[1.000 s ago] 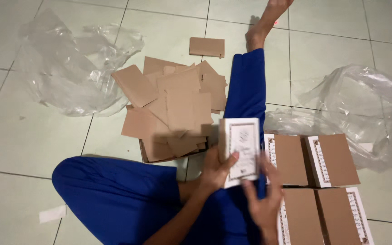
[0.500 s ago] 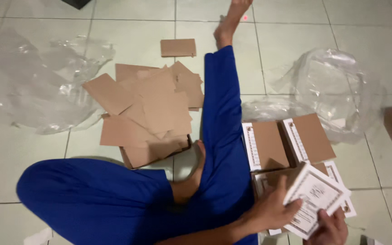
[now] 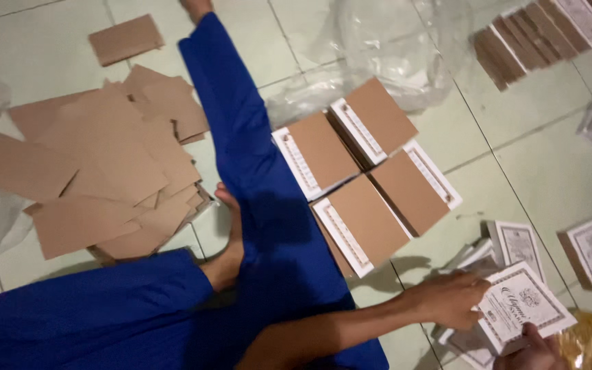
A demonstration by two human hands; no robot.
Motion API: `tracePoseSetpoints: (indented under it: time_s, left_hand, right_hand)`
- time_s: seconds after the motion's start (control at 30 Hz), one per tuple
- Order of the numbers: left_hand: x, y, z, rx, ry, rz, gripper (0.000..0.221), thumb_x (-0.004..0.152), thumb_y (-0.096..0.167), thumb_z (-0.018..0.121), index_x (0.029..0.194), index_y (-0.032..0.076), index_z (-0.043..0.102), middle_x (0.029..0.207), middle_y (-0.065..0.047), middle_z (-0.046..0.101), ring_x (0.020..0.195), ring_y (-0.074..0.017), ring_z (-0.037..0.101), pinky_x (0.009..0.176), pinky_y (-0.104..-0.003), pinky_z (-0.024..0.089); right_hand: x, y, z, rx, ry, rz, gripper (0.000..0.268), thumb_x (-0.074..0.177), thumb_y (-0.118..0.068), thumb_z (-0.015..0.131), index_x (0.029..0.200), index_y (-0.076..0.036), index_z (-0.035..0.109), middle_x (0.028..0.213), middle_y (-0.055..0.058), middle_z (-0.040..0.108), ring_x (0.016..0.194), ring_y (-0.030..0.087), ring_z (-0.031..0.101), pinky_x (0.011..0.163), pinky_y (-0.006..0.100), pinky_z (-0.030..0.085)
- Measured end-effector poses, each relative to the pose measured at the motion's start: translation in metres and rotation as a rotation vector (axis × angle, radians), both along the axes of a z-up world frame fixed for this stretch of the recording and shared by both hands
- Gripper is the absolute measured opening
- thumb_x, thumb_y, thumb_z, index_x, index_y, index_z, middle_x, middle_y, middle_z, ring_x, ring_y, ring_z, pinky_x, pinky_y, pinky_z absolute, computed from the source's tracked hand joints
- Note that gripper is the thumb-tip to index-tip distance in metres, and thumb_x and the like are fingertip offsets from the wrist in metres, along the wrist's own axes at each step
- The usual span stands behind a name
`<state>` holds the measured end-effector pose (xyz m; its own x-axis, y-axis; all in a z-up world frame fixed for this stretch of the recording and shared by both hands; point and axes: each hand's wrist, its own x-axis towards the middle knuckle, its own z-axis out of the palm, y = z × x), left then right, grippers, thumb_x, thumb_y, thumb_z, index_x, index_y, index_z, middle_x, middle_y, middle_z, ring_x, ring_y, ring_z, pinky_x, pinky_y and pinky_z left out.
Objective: The person places a printed book into a brown cardboard sleeve, folds the edges around the book, and then places the wrapped book onto a stack of similar items on the floor.
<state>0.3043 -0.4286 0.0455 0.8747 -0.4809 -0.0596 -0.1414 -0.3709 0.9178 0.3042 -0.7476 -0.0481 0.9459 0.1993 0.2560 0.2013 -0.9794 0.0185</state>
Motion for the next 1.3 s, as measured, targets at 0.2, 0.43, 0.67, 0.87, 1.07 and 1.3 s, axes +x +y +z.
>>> tracePoseSetpoints:
  time_s: [0.2, 0.43, 0.67, 0.87, 1.07, 1.3]
  left_hand:
    - [-0.006, 0.066, 0.029, 0.014, 0.229, 0.077, 0.024, 0.100, 0.017, 0.052, 0.120, 0.003, 0.056, 0.108, -0.014, 0.059, 0.093, -0.0260, 0.059, 0.072, -0.044, 0.054]
    - [-0.029, 0.180, -0.034, 0.523, -0.494, 0.874, 0.052, 0.080, 0.054, 0.073, 0.116, 0.018, 0.061, 0.116, -0.007, 0.064, 0.106, -0.0352, 0.058, 0.087, -0.055, 0.039]
    - [-0.048, 0.204, -0.049, 0.570, -0.267, 0.932, 0.122, 0.040, 0.080, 0.077, 0.137, 0.012, 0.052, 0.128, -0.010, 0.055, 0.118, -0.0310, 0.051, 0.098, -0.050, 0.040]
    - [-0.045, 0.231, -0.020, 0.493, 0.085, 0.802, 0.116, 0.046, 0.067, 0.088, 0.141, 0.016, 0.049, 0.128, -0.007, 0.052, 0.127, -0.0296, 0.045, 0.104, -0.055, 0.039]
    - [-0.063, 0.240, -0.008, 0.507, 0.144, 0.880, 0.104, 0.060, 0.058, 0.086, 0.139, 0.000, 0.050, 0.125, -0.022, 0.061, 0.123, -0.0387, 0.055, 0.096, -0.054, 0.045]
    - [-0.086, 0.257, 0.008, -0.016, 0.186, 0.986, 0.087, 0.077, 0.019, 0.079, 0.149, 0.020, 0.031, 0.131, -0.019, 0.055, 0.124, -0.0437, 0.059, 0.092, -0.056, 0.052]
  right_hand:
    - [0.023, -0.020, -0.040, 0.461, 0.052, -0.430, 0.047, 0.097, -0.022, 0.072, 0.134, 0.006, 0.071, 0.107, 0.028, 0.074, 0.093, 0.042, 0.070, 0.085, 0.052, 0.052]
    - [-0.012, 0.241, 0.107, 0.519, 0.129, -0.210, 0.084, 0.093, -0.004, 0.069, 0.162, -0.006, 0.021, 0.161, 0.021, 0.000, 0.150, 0.046, 0.013, 0.126, 0.063, 0.029]
    - [-0.032, 0.353, 0.082, 0.576, 0.212, 0.463, 0.075, 0.082, -0.039, 0.079, 0.144, -0.006, 0.055, 0.146, 0.020, 0.050, 0.135, 0.040, 0.047, 0.112, 0.056, 0.037]
    - [-0.026, 0.363, 0.080, 0.412, 0.318, 0.267, 0.101, 0.067, -0.053, 0.089, 0.149, -0.008, 0.052, 0.138, 0.022, 0.053, 0.126, 0.045, 0.052, 0.100, 0.063, 0.041]
    - [-0.004, 0.392, 0.088, 0.316, 0.370, 0.256, 0.111, 0.049, -0.055, 0.098, 0.138, 0.000, 0.063, 0.117, 0.024, 0.062, 0.107, 0.047, 0.063, 0.090, 0.055, 0.051]
    - [-0.015, 0.433, 0.108, 0.585, 0.580, 0.257, 0.097, 0.046, -0.034, 0.106, 0.120, 0.012, 0.064, 0.108, 0.032, 0.066, 0.106, 0.050, 0.067, 0.090, 0.057, 0.053]
